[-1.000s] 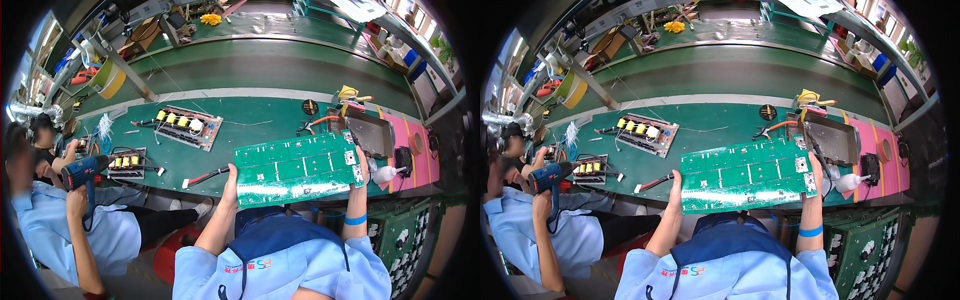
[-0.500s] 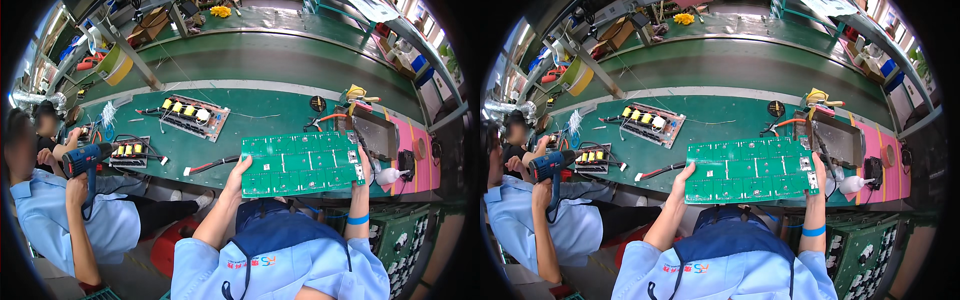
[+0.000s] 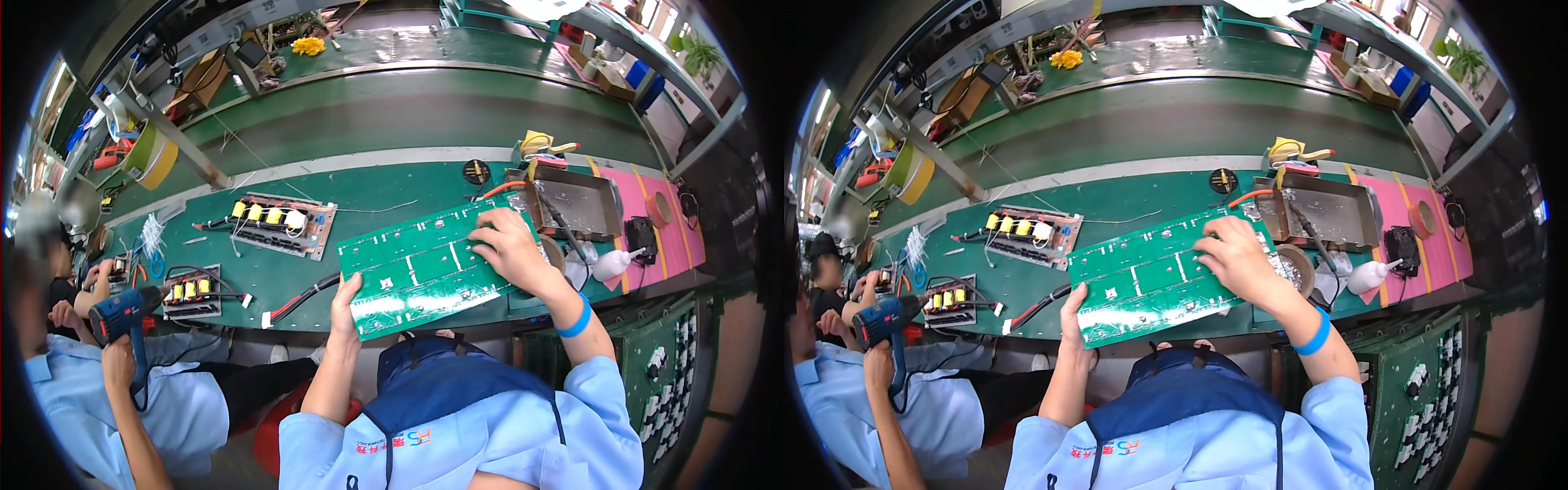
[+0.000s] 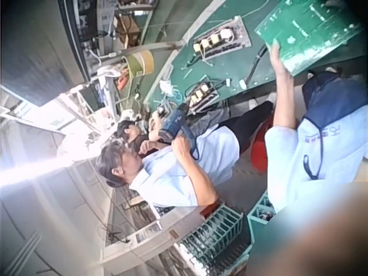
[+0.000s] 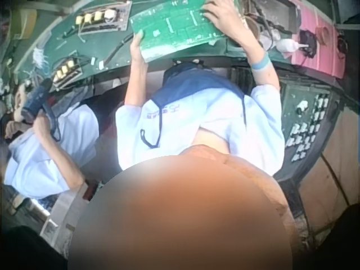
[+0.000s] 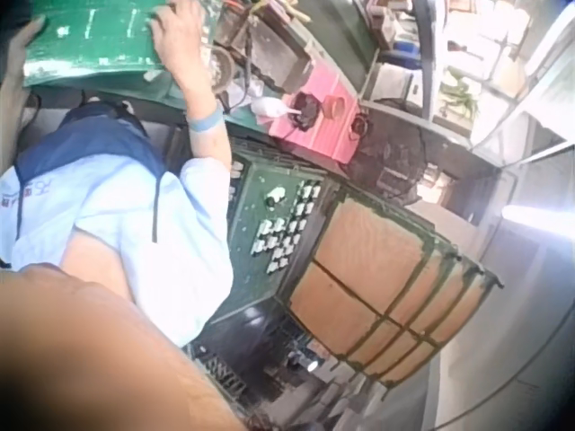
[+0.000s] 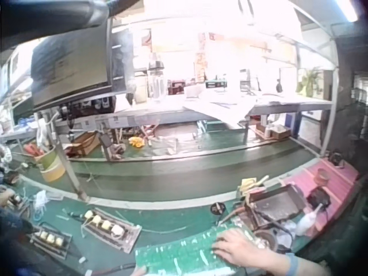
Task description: The person assembles electronic components on a circuit board in a factory setting. They place a green PCB into a metal frame, connect wires, and use a soldering iron to secure connections. The person also handles a heat gun and various small electronic parts while working at a green assembly table.
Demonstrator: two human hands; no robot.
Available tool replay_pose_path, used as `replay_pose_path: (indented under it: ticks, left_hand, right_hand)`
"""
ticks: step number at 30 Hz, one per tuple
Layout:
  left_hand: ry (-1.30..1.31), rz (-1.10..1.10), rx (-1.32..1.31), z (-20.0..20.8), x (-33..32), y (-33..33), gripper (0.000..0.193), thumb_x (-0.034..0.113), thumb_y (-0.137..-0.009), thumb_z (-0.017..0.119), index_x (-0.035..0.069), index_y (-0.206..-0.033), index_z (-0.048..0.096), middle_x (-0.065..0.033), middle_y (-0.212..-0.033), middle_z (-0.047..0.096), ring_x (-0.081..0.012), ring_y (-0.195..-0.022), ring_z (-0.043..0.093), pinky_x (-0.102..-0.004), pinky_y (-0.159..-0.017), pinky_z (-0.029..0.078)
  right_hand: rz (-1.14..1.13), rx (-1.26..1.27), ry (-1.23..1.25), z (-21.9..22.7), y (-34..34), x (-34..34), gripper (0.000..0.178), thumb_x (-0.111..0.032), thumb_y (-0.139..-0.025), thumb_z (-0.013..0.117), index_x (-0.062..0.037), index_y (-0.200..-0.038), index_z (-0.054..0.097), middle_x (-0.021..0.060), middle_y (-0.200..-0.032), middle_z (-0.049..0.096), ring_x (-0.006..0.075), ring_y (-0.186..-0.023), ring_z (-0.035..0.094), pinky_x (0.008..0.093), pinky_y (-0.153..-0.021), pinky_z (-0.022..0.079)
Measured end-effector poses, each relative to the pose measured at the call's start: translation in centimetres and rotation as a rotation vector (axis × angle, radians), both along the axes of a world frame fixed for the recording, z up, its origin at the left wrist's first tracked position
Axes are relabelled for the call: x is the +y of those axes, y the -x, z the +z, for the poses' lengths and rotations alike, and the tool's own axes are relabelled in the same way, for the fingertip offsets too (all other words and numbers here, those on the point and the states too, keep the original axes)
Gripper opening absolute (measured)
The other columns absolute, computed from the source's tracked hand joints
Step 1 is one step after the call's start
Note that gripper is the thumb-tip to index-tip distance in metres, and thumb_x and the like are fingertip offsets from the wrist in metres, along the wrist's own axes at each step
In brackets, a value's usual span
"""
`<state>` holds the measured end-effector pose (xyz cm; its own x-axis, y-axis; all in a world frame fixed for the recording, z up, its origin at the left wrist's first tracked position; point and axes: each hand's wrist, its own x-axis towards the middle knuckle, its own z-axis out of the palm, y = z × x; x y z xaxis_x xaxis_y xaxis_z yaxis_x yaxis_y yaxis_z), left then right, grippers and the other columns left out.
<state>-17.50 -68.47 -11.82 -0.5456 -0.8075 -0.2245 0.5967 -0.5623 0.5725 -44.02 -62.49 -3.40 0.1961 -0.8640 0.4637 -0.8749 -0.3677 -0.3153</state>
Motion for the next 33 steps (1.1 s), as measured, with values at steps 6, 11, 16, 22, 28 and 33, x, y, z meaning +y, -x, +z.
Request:
replay_pose_path:
  ticks: [6, 11, 16, 22, 28, 33]
  left_hand:
    - [0.044, -0.003, 0.014, 0.6, 0.1, -0.7, 0.04, 0.019, -0.083, 0.044, 0.004, -0.119, 0.033, -0.0139, -0.109, 0.049, -0.0231, -0.093, 0.054, -0.0353, -0.078, 0.047]
    - [0.035, 0.036, 0.006, 0.2, 0.0, -1.2, 0.04, 0.016, -0.084, 0.043, 0.005, -0.12, 0.032, -0.0132, -0.11, 0.048, -0.0219, -0.094, 0.053, -0.034, -0.078, 0.046]
    - [0.044, 0.033, 0.001, -0.1, -0.2, -1.3, 0.039, 0.015, -0.084, 0.043, 0.005, -0.12, 0.031, -0.0124, -0.11, 0.047, -0.0208, -0.095, 0.052, -0.033, -0.079, 0.045]
    - [0.069, 0.065, -0.079, 0.0, -0.2, -0.7, 0.042, 0.02, -0.082, 0.046, 0.004, -0.119, 0.034, -0.0135, -0.109, 0.049, -0.0234, -0.093, 0.054, -0.0362, -0.079, 0.045]
    - [0.027, 0.124, -0.112, -2.2, -0.8, -1.4, 0.038, 0.021, -0.081, 0.047, 0.002, -0.114, 0.041, -0.0134, -0.105, 0.053, -0.0238, -0.09, 0.056, -0.0358, -0.077, 0.047]
    - [0.037, 0.108, -0.006, -1.2, -0.9, -2.0, 0.037, 0.017, -0.082, 0.046, 0.006, -0.117, 0.038, -0.0122, -0.108, 0.051, -0.0225, -0.093, 0.054, -0.0342, -0.079, 0.046]
  right_hand:
    - [0.044, 0.009, -0.063, 0.5, -0.7, -1.1, 0.022, -0.009, -0.063, 0.066, -0.0067, -0.084, 0.059, 0.0081, -0.089, 0.049, 0.0256, -0.089, 0.046, 0.0362, -0.078, 0.036]
    - [0.098, 0.074, -0.106, 0.7, -1.3, -1.8, 0.022, -0.008, -0.064, 0.064, -0.0074, -0.085, 0.059, 0.0092, -0.094, 0.048, 0.0273, -0.091, 0.046, 0.0369, -0.081, 0.036]
    - [0.13, 0.117, -0.163, 0.6, -1.7, -2.4, 0.023, -0.004, -0.062, 0.064, -0.0043, -0.083, 0.054, 0.0113, -0.098, 0.046, 0.0292, -0.098, 0.043, 0.0398, -0.085, 0.035]
    - [0.113, 0.098, -0.225, 0.1, -1.9, -2.9, 0.021, -0.003, -0.059, 0.066, -0.0044, -0.074, 0.051, 0.0115, -0.1, 0.046, 0.0289, -0.101, 0.042, 0.0397, -0.084, 0.033]
    - [0.226, -0.422, -0.264, 2.3, -1.8, 1.9, 0.02, -0.003, -0.058, 0.069, -0.0044, -0.066, 0.05, 0.0077, -0.078, 0.054, 0.0232, -0.076, 0.052, 0.031, -0.067, 0.041]
    - [0.325, -0.576, -0.816, -1.9, -0.2, 6.9, 0.012, -0.009, -0.07, 0.065, 0.0007, -0.073, 0.059, 0.0066, -0.064, 0.057, 0.0137, -0.061, 0.056, 0.0255, -0.057, 0.043]
